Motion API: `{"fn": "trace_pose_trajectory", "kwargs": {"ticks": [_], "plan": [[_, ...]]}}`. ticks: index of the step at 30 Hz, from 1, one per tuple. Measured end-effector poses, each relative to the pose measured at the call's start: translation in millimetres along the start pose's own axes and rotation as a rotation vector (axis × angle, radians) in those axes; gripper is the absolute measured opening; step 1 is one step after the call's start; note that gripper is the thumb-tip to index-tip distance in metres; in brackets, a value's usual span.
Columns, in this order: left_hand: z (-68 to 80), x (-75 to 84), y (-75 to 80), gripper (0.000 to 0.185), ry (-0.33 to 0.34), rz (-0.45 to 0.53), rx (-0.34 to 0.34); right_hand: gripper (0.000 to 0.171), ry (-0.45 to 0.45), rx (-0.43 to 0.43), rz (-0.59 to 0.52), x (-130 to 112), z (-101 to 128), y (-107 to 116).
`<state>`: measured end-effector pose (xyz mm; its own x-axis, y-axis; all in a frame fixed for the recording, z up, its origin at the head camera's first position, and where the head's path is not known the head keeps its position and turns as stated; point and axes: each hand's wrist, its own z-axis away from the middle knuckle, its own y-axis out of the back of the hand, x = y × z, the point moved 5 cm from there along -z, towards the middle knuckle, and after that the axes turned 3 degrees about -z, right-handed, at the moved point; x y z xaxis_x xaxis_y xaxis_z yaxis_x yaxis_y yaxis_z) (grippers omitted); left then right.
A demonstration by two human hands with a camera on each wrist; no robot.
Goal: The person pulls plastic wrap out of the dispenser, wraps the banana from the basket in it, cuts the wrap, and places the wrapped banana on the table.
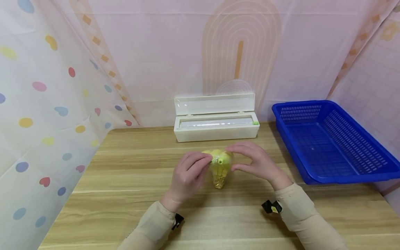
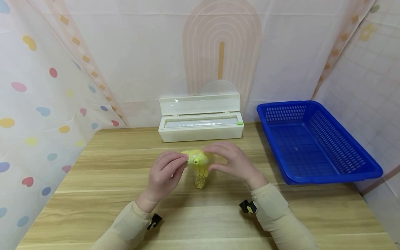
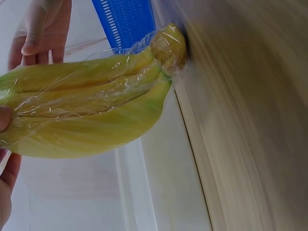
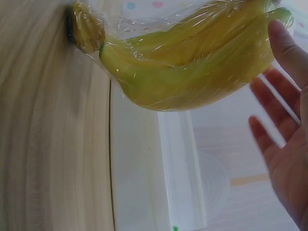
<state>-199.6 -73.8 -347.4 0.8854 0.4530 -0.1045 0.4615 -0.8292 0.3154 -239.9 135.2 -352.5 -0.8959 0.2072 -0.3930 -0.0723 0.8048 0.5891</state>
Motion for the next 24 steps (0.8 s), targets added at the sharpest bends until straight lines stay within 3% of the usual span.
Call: {"fn": "trace_pose_trajectory", "kwargs": {"ticks": [10, 18, 24], "plan": [[1.9, -9.7, 2.0, 0.016, 0.08, -0.011, -0.079, 0.069, -0.459, -0.015, -0.042, 20.2, 11.0, -5.8], [5.2, -13.7, 2.5, 0.03, 0.129, -0.047, -0.165, 0.066, -0.665, -0.023, -0.175, 34.3, 21.9, -21.4], [5.4, -15.7, 3.8, 0.033, 0.152, -0.075, -0.178, 0.066, -0.796, -0.109, -0.228, 38.2, 33.8, -36.6]]}}
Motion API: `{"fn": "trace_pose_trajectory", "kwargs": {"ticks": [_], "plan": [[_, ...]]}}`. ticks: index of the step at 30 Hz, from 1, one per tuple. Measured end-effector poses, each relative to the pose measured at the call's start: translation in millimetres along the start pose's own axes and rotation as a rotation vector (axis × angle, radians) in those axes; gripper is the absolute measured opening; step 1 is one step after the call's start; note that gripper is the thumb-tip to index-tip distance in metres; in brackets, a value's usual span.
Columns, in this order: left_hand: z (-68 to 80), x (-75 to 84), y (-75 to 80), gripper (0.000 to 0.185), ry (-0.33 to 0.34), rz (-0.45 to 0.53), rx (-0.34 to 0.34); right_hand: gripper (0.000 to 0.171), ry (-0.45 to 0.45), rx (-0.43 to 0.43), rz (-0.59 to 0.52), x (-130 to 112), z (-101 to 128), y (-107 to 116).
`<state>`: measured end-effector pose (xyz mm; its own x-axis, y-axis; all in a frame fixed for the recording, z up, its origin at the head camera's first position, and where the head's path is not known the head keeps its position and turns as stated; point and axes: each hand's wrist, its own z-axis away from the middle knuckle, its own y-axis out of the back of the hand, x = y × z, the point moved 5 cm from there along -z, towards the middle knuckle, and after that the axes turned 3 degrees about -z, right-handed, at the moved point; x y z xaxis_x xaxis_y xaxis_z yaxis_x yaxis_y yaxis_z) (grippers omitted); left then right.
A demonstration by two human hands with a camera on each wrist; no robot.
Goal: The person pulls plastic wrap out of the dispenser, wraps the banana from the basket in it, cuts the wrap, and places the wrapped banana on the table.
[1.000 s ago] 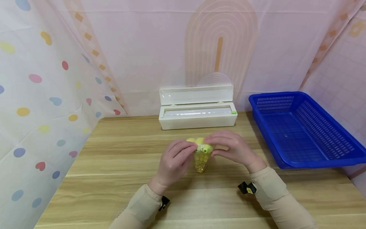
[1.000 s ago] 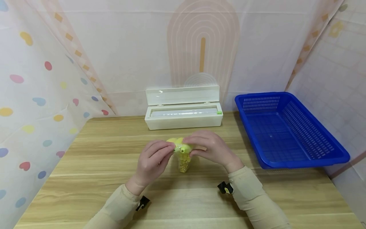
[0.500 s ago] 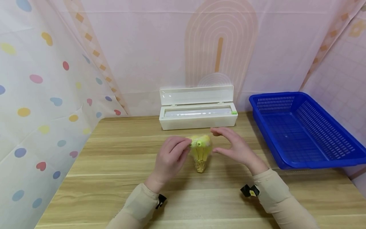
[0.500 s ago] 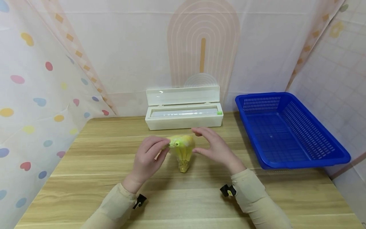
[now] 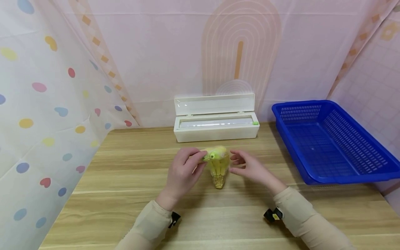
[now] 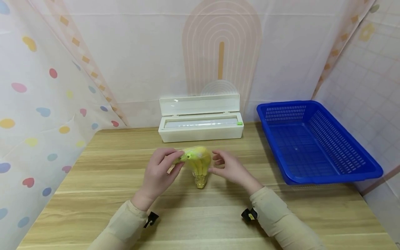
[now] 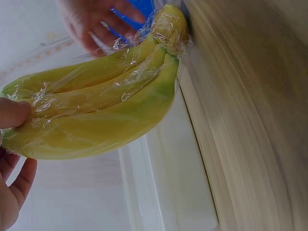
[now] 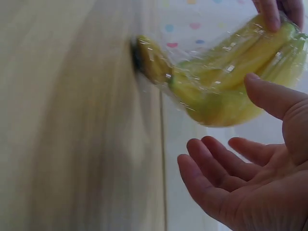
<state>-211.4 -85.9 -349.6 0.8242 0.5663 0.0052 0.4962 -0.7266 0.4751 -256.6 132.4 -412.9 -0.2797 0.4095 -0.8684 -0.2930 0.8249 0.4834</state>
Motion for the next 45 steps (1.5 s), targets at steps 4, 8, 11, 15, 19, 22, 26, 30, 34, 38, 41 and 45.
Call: {"fn": "trace_pose_trajectory", "kwargs": {"ticks": [4, 8, 11, 15, 19, 22, 26, 30, 34, 38, 41, 45], "plan": [[0.1, -0.2, 0.8, 0.032, 0.005, -0.003, 0.0, 0.066, -0.03, -0.039, 0.011, 5.3, 0.8, -7.1], [0.9, -1.2, 2.1, 0.031, 0.017, 0.005, 0.002, 0.064, -0.025, -0.052, -0.01, 6.1, -1.5, -11.2], [2.0, -2.1, 3.0, 0.031, 0.021, 0.01, 0.014, 0.062, -0.022, -0.064, -0.048, 5.5, -3.5, -13.9], [3.1, -2.7, 3.4, 0.029, 0.014, 0.017, 0.037, 0.06, -0.042, -0.065, -0.097, 6.7, -5.8, -16.4], [3.4, -2.4, 3.4, 0.024, 0.004, 0.025, 0.061, 0.059, -0.068, -0.058, -0.145, 9.6, -7.3, -18.5], [3.8, -2.5, 4.0, 0.021, 0.005, 0.025, 0.077, 0.057, -0.076, -0.04, -0.181, 10.7, -7.9, -18.7], [6.1, -5.2, 5.0, 0.021, 0.041, 0.015, 0.093, 0.057, -0.048, 0.014, -0.199, 10.2, -8.8, -14.8], [9.3, -11.0, 7.1, 0.028, 0.119, 0.023, 0.122, 0.061, -0.008, 0.073, -0.198, 5.6, -8.0, -8.2], [11.8, -16.5, 9.5, 0.031, 0.202, 0.048, 0.15, 0.07, 0.02, 0.118, -0.223, -1.5, -5.8, -2.4], [13.0, -18.8, 10.6, 0.03, 0.246, 0.056, 0.165, 0.074, 0.064, 0.168, -0.234, -7.7, -3.7, 2.7], [13.0, -19.1, 11.3, 0.032, 0.264, 0.059, 0.169, 0.074, 0.095, 0.216, -0.232, -11.3, -2.0, 6.8], [12.2, -18.9, 12.1, 0.035, 0.288, 0.072, 0.15, 0.07, 0.136, 0.275, -0.217, -14.0, 0.8, 12.8]]}}
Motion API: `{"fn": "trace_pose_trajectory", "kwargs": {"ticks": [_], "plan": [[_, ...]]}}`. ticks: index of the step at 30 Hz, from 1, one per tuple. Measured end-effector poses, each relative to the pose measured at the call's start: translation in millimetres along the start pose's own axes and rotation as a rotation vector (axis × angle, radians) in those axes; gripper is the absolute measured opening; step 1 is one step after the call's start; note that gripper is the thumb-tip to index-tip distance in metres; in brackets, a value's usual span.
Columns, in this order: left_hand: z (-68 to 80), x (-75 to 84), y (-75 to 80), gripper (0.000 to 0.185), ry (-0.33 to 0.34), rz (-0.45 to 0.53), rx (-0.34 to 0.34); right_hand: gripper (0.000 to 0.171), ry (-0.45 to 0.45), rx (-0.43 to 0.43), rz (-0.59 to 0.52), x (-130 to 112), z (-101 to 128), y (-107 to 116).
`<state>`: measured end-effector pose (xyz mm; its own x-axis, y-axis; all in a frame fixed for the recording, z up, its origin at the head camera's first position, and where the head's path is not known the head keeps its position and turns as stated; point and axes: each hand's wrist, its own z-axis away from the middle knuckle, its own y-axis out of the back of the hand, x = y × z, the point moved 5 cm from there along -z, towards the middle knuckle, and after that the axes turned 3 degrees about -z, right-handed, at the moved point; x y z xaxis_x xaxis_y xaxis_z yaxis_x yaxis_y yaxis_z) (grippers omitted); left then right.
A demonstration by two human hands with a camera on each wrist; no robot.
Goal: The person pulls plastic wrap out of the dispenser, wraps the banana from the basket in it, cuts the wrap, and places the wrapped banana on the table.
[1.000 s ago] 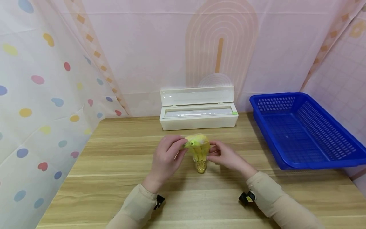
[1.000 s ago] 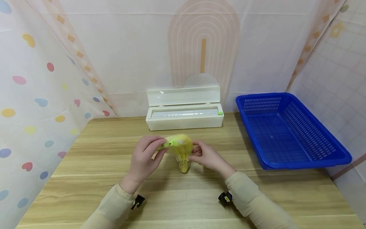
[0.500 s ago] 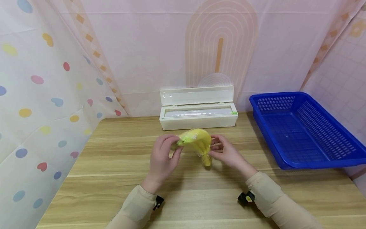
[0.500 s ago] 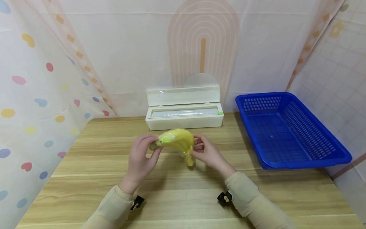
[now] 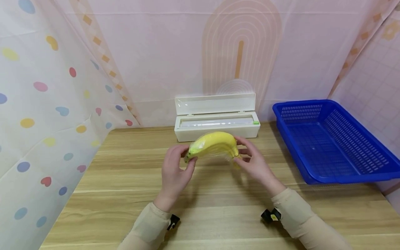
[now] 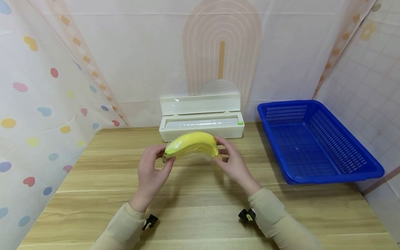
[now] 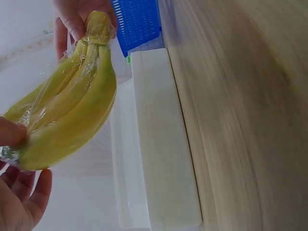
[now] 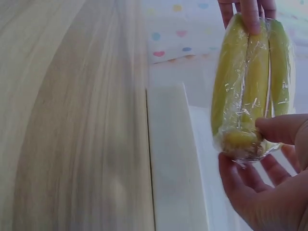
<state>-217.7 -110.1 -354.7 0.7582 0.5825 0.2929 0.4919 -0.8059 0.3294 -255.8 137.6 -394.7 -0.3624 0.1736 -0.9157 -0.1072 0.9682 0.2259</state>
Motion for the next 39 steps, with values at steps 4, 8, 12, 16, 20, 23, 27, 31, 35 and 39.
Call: {"fn": "trace_pose_trajectory", "kwargs": {"ticks": [4, 8, 12, 16, 20, 23, 27, 31, 35, 39], "plan": [[0.0, -2.3, 0.0, 0.035, 0.05, 0.008, -0.047, 0.063, 0.07, 0.035, -0.003, -5.3, 1.2, 5.0], [1.2, -5.6, -0.3, 0.033, 0.08, 0.006, -0.078, 0.059, 0.13, 0.055, 0.024, -11.6, 3.2, 8.3], [3.1, -6.7, -0.9, 0.029, 0.071, -0.005, -0.084, 0.059, 0.201, 0.069, 0.117, -17.4, 5.3, 10.9], [4.2, -5.6, -1.4, 0.027, 0.058, -0.016, -0.084, 0.059, 0.318, 0.091, 0.219, -28.7, 8.3, 12.2], [4.7, -4.9, -1.2, 0.025, 0.062, -0.035, -0.074, 0.062, 0.43, 0.113, 0.279, -34.1, 9.7, 13.3], [5.8, -5.5, -1.5, 0.025, 0.06, -0.043, -0.062, 0.066, 0.511, 0.113, 0.311, -31.1, 9.0, 14.7], [7.6, -6.1, -2.0, 0.028, 0.03, -0.047, -0.049, 0.069, 0.637, 0.115, 0.366, -34.9, 10.3, 15.0], [9.2, -6.7, -1.1, 0.031, -0.003, -0.023, -0.015, 0.069, 0.714, 0.129, 0.416, -38.7, 12.1, 15.2], [9.9, -6.7, 1.1, 0.028, -0.044, 0.03, 0.057, 0.069, 0.72, 0.147, 0.423, -40.3, 12.1, 16.3], [9.6, -5.5, 2.8, 0.024, -0.089, 0.066, 0.116, 0.071, 0.705, 0.18, 0.37, -39.9, 10.7, 18.7]]}}
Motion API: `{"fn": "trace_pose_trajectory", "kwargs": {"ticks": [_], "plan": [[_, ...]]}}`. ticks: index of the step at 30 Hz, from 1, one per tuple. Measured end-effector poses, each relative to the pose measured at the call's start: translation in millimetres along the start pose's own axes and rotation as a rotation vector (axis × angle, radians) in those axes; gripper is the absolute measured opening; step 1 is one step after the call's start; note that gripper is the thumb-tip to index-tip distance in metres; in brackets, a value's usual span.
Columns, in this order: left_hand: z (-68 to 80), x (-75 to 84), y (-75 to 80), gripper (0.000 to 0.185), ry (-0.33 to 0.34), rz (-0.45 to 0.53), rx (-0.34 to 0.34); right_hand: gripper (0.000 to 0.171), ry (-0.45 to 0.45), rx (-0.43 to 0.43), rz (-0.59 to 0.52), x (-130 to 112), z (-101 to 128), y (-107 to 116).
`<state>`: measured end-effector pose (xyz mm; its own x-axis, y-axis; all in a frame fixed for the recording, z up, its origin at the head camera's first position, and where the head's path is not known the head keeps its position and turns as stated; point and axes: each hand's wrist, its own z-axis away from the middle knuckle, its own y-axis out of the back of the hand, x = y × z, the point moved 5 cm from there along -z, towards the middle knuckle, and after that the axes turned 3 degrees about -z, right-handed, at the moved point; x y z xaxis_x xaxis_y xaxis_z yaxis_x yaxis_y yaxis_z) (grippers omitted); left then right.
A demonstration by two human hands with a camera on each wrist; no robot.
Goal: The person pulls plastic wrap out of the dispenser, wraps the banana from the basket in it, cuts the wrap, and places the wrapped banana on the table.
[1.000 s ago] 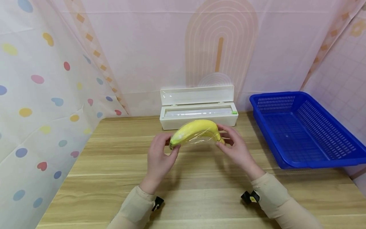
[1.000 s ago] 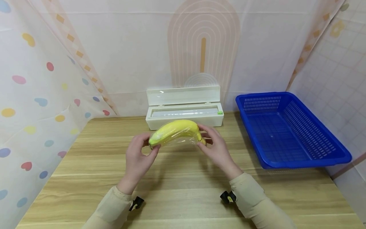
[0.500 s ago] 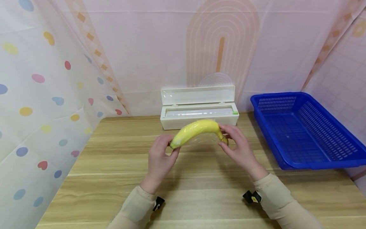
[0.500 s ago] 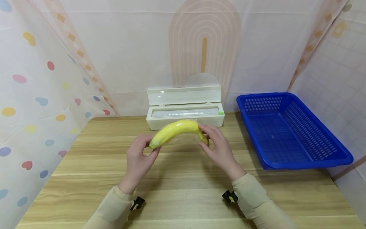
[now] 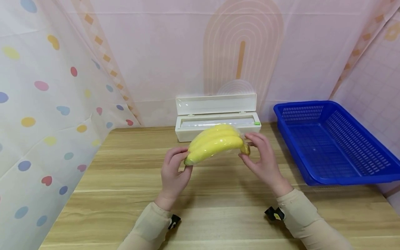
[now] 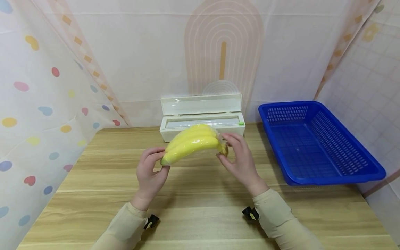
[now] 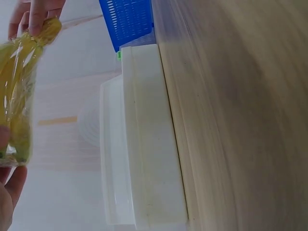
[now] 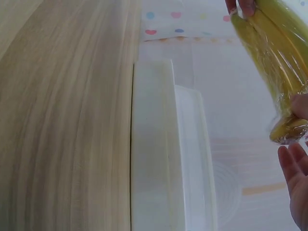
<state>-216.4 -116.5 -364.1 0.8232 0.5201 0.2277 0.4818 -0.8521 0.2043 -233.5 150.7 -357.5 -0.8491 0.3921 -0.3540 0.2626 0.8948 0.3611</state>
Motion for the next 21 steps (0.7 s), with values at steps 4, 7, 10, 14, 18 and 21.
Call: {"fn": "trace_pose_trajectory", "kwargs": {"ticks": [4, 7, 10, 14, 18, 21], "plan": [[-0.1, -1.0, 0.2, 0.019, -0.009, 0.031, 0.03, 0.072, 0.011, 0.027, -0.064, 1.3, -1.0, 2.0], [0.4, -1.9, 0.2, 0.016, -0.02, 0.049, 0.039, 0.073, 0.054, -0.004, -0.099, 1.0, -4.0, 3.6], [0.9, -2.1, -0.1, 0.014, -0.042, 0.069, 0.042, 0.077, 0.091, -0.081, -0.112, 1.1, -8.2, 5.1], [0.9, -1.1, -1.2, 0.01, -0.068, 0.099, 0.032, 0.085, 0.079, -0.212, -0.146, -0.3, -12.7, 7.4], [0.5, -0.7, -1.9, 0.008, -0.075, 0.112, 0.021, 0.082, 0.039, -0.284, -0.221, -2.3, -14.0, 9.5], [0.3, -1.0, -2.7, 0.008, -0.075, 0.114, 0.018, 0.073, 0.034, -0.27, -0.257, -1.8, -12.8, 10.5]]}}
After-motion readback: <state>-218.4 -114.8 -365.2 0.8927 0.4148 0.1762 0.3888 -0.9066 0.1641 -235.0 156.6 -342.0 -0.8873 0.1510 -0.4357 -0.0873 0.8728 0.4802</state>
